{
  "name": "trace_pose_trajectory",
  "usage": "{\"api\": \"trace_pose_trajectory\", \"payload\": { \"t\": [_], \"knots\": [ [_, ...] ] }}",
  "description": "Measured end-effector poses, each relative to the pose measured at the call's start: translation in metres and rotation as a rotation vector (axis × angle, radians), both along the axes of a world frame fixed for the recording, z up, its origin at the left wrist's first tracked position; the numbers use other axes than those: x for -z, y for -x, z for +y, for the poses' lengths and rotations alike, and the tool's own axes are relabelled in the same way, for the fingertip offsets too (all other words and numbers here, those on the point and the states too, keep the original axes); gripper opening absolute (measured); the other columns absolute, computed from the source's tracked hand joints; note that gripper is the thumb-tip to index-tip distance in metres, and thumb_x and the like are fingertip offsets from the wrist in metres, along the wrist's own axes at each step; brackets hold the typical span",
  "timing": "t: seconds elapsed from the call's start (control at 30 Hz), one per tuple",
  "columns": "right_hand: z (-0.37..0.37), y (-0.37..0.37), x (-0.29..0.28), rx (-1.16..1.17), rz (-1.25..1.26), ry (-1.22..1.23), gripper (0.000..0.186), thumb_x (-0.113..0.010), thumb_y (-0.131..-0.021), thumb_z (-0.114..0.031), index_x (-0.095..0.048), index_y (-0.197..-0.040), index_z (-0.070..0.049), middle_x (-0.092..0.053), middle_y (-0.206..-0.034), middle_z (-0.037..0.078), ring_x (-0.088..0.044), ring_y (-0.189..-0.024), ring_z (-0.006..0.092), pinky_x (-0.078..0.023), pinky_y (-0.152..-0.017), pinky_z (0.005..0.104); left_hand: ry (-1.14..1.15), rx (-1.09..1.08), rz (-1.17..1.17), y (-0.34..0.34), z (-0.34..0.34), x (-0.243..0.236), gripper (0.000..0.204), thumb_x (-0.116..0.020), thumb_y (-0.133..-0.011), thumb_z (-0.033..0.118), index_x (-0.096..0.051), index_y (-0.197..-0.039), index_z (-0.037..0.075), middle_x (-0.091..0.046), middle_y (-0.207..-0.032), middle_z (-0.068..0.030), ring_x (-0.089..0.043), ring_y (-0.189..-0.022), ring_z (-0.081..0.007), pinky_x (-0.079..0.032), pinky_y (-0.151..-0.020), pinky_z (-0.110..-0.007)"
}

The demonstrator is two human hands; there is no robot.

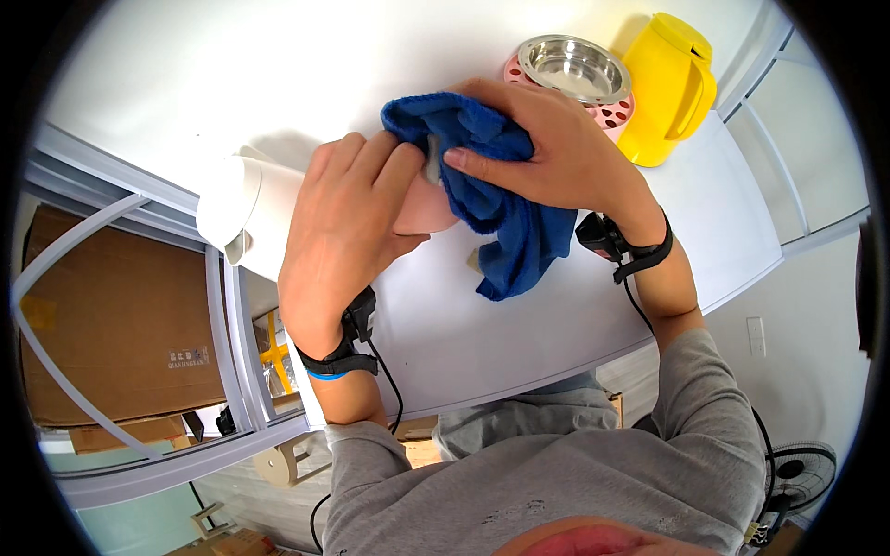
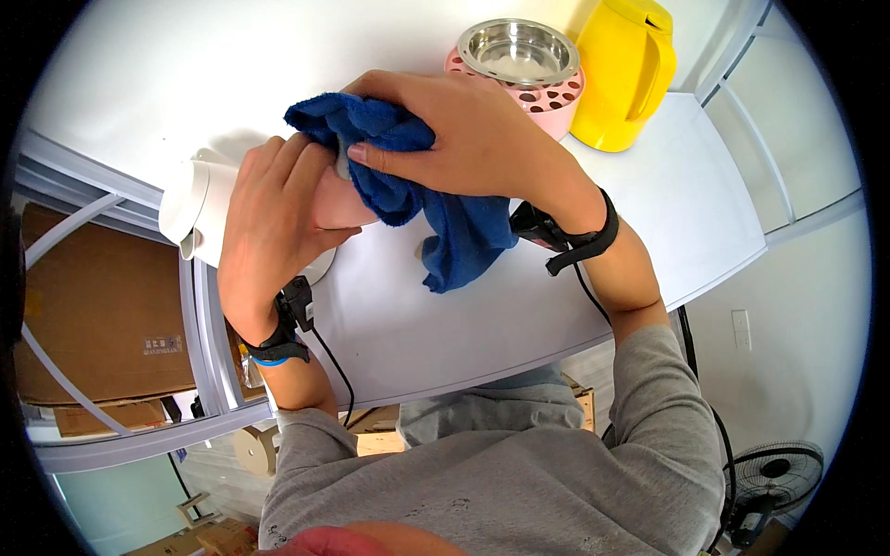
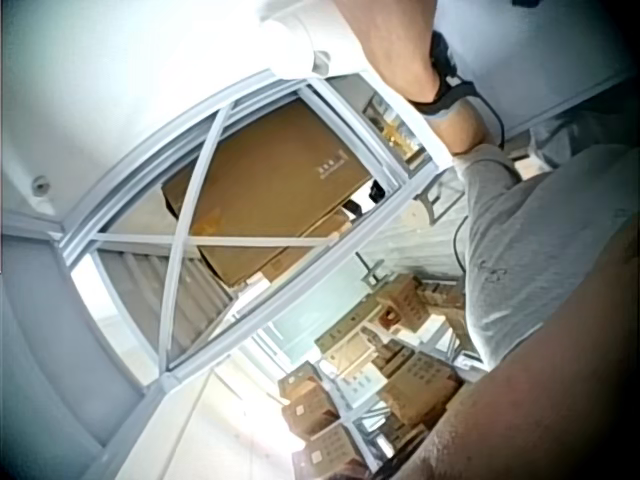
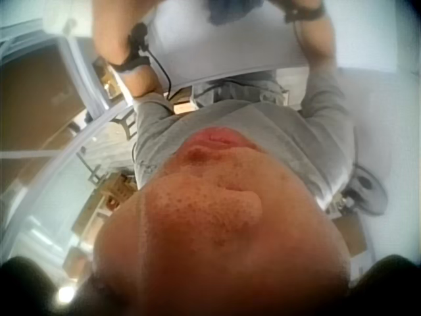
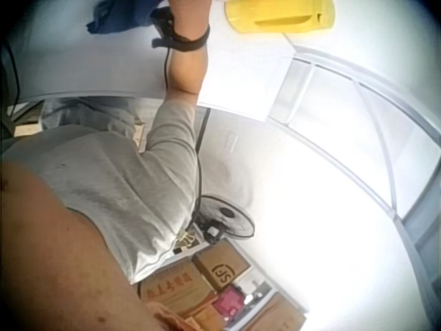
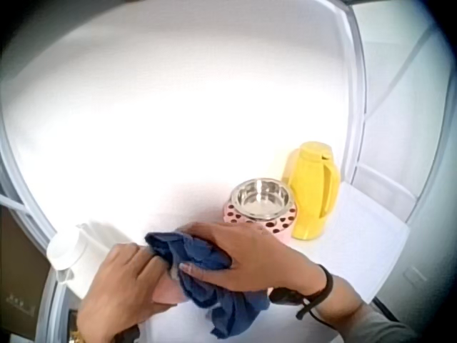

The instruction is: The person disassembles a pink pet feeder, wipes the lid and inner metal bowl with a blue cloth, and reassembles the unit on a white countertop.

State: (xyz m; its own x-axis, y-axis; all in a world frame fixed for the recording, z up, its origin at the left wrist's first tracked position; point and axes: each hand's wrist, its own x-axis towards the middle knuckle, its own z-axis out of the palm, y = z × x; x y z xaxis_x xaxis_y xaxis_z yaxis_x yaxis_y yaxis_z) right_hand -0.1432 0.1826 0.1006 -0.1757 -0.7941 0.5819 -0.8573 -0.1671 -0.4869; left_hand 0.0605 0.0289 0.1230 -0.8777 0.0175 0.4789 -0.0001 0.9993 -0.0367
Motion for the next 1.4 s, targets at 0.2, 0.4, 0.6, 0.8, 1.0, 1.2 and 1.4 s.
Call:
{"api": "trace_pose_trajectory", "payload": {
  "t": [0.2, 0.4, 0.6, 0.8, 1.0, 1.2, 1.4],
  "knots": [
    [-0.005, -0.006, 0.005, 0.040, 0.176, 0.118, 0.050, -0.079, -0.096, -0.047, -0.069, -0.137, -0.020, -0.077, -0.115, 0.009, -0.077, -0.101, 0.0331, -0.061, -0.086, 0.0419, -0.034, -0.032, 0.004, -0.003, -0.001, 0.003, 0.067, -0.097, -0.056, 0.007, -0.067, -0.116, 0.008, -0.065, -0.107, -0.0073, -0.061, -0.105, -0.0322, -0.050, -0.098, -0.045],
    [-0.003, -0.014, 0.006, -0.043, 0.088, -0.007, 0.058, -0.084, -0.090, -0.045, -0.066, -0.139, -0.020, -0.076, -0.122, 0.009, -0.077, -0.103, 0.0325, -0.062, -0.086, 0.0420, 0.005, -0.013, -0.010, -0.001, -0.003, 0.009, 0.065, -0.097, -0.058, 0.009, -0.069, -0.117, 0.007, -0.068, -0.110, -0.0077, -0.063, -0.110, -0.0331, -0.051, -0.103, -0.044],
    [-0.002, -0.007, 0.002, -0.051, 0.057, -0.003, 0.051, -0.083, -0.091, -0.041, -0.068, -0.136, -0.020, -0.079, -0.111, 0.008, -0.078, -0.100, 0.0319, -0.061, -0.086, 0.0403, -0.005, -0.025, -0.025, 0.001, -0.001, 0.010, 0.067, -0.098, -0.058, 0.010, -0.069, -0.119, 0.007, -0.068, -0.112, -0.0077, -0.063, -0.110, -0.0329, -0.051, -0.103, -0.044],
    [-0.002, -0.003, 0.002, -0.013, 0.078, 0.094, 0.044, -0.081, -0.094, -0.039, -0.070, -0.132, -0.020, -0.079, -0.102, 0.008, -0.078, -0.091, 0.0314, -0.061, -0.083, 0.0400, -0.065, -0.021, -0.047, -0.001, 0.001, 0.003, 0.072, -0.099, -0.057, 0.010, -0.066, -0.121, 0.008, -0.066, -0.109, -0.0076, -0.062, -0.108, -0.0330, -0.051, -0.100, -0.045],
    [-0.005, -0.003, 0.004, 0.081, 0.130, 0.168, 0.045, -0.082, -0.094, -0.040, -0.070, -0.132, -0.019, -0.079, -0.103, 0.008, -0.077, -0.092, 0.0313, -0.060, -0.085, 0.0409, -0.039, -0.065, -0.070, -0.003, -0.001, 0.002, 0.073, -0.099, -0.056, 0.011, -0.066, -0.121, 0.008, -0.065, -0.108, -0.0085, -0.062, -0.106, -0.0334, -0.051, -0.097, -0.045],
    [-0.003, -0.004, 0.004, -0.080, 0.072, -0.011, 0.056, -0.086, -0.088, -0.043, -0.068, -0.136, -0.018, -0.078, -0.106, 0.011, -0.076, -0.099, 0.0343, -0.060, -0.086, 0.0427, -0.069, -0.043, -0.064, -0.004, 0.000, 0.008, 0.068, -0.100, -0.057, 0.013, -0.067, -0.117, 0.007, -0.068, -0.108, -0.0090, -0.063, -0.108, -0.0340, -0.052, -0.099, -0.045],
    [-0.004, -0.008, 0.007, -0.012, 0.158, 0.075, 0.051, -0.085, -0.087, -0.039, -0.068, -0.131, -0.020, -0.079, -0.104, 0.009, -0.077, -0.094, 0.0321, -0.060, -0.079, 0.0415, -0.097, -0.118, -0.181, -0.001, 0.000, 0.009, 0.083, -0.103, -0.057, 0.016, -0.068, -0.132, 0.005, -0.071, -0.127, -0.0133, -0.062, -0.122, -0.0430, -0.054, -0.103, -0.050]
  ]
}}
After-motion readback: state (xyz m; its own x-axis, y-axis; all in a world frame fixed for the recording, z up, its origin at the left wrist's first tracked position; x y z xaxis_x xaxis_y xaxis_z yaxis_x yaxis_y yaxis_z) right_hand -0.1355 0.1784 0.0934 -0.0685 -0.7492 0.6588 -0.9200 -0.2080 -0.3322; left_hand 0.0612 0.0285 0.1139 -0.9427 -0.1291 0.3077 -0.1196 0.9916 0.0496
